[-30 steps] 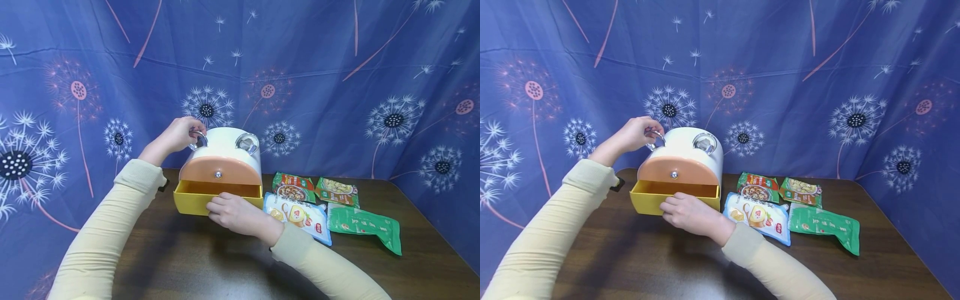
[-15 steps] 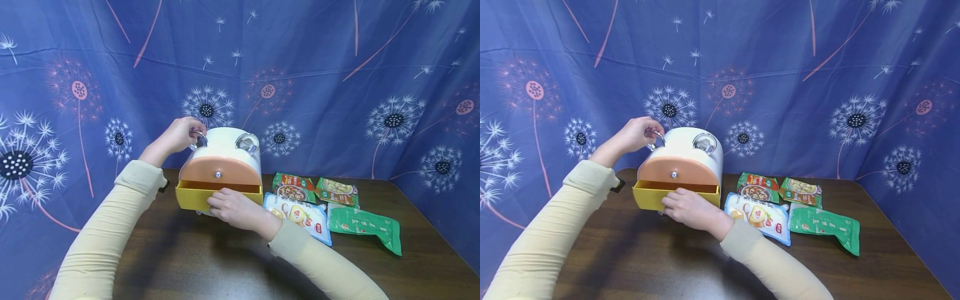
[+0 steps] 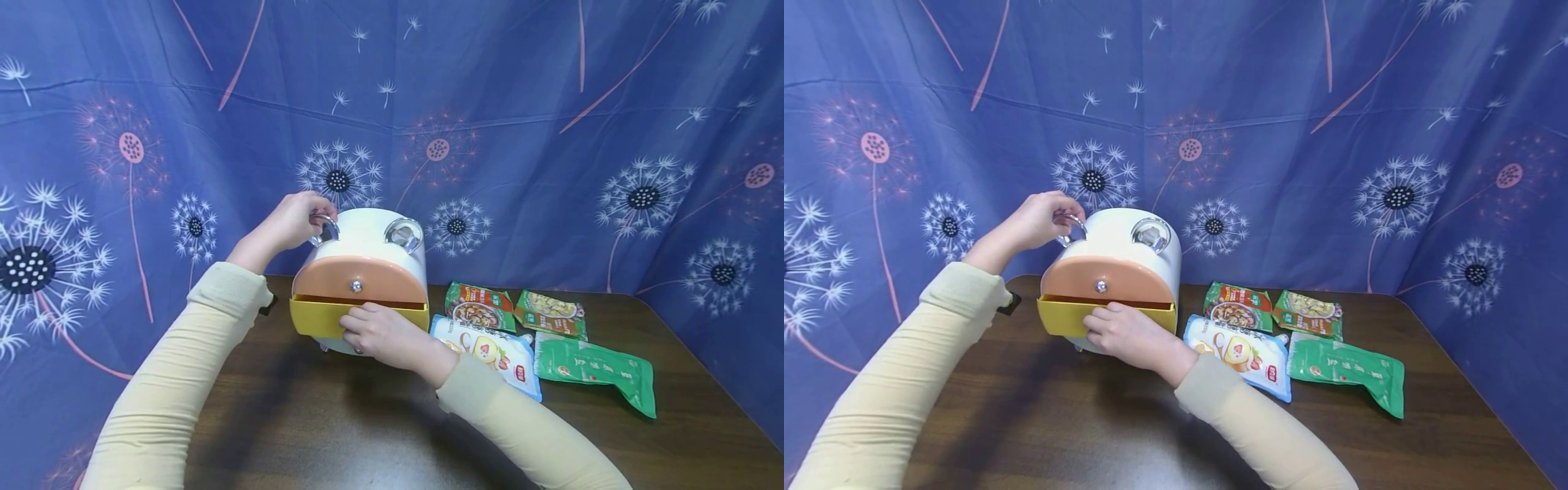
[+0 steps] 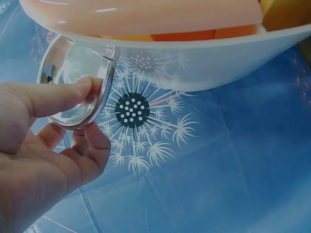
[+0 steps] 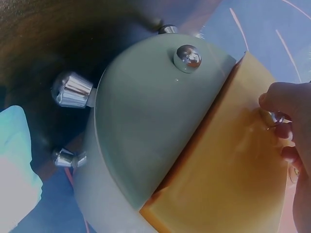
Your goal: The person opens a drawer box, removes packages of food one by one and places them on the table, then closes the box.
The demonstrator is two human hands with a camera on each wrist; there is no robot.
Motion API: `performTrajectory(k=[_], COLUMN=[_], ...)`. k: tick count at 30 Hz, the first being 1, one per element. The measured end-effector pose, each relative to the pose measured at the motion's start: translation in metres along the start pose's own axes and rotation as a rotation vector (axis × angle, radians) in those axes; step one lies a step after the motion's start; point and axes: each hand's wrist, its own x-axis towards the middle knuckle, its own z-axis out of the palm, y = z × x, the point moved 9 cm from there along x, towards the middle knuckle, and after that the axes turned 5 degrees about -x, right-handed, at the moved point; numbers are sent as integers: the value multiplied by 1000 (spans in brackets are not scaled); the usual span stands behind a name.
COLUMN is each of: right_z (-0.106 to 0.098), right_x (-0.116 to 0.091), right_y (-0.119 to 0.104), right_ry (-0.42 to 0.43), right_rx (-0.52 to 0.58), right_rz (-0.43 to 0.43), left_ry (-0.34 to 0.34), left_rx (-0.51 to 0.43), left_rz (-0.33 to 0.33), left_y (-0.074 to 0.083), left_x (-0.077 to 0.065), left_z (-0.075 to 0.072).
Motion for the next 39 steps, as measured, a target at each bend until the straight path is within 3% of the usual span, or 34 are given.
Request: performTrajectory(k=[14, 28, 39], right_z=[8, 12, 13], right_x=[2, 3, 2], right_y=[8, 12, 12], right_ry=[-13, -53, -63], right_rx=[16, -29, -19], right_rz=[60, 70, 80], left_ry=[10, 21, 18], left_rx=[2, 12, 4], left_rz=[5, 25, 2], left_y=[-1, 2, 2], left_x=[-1, -1, -1], left_z=[0, -3, -1])
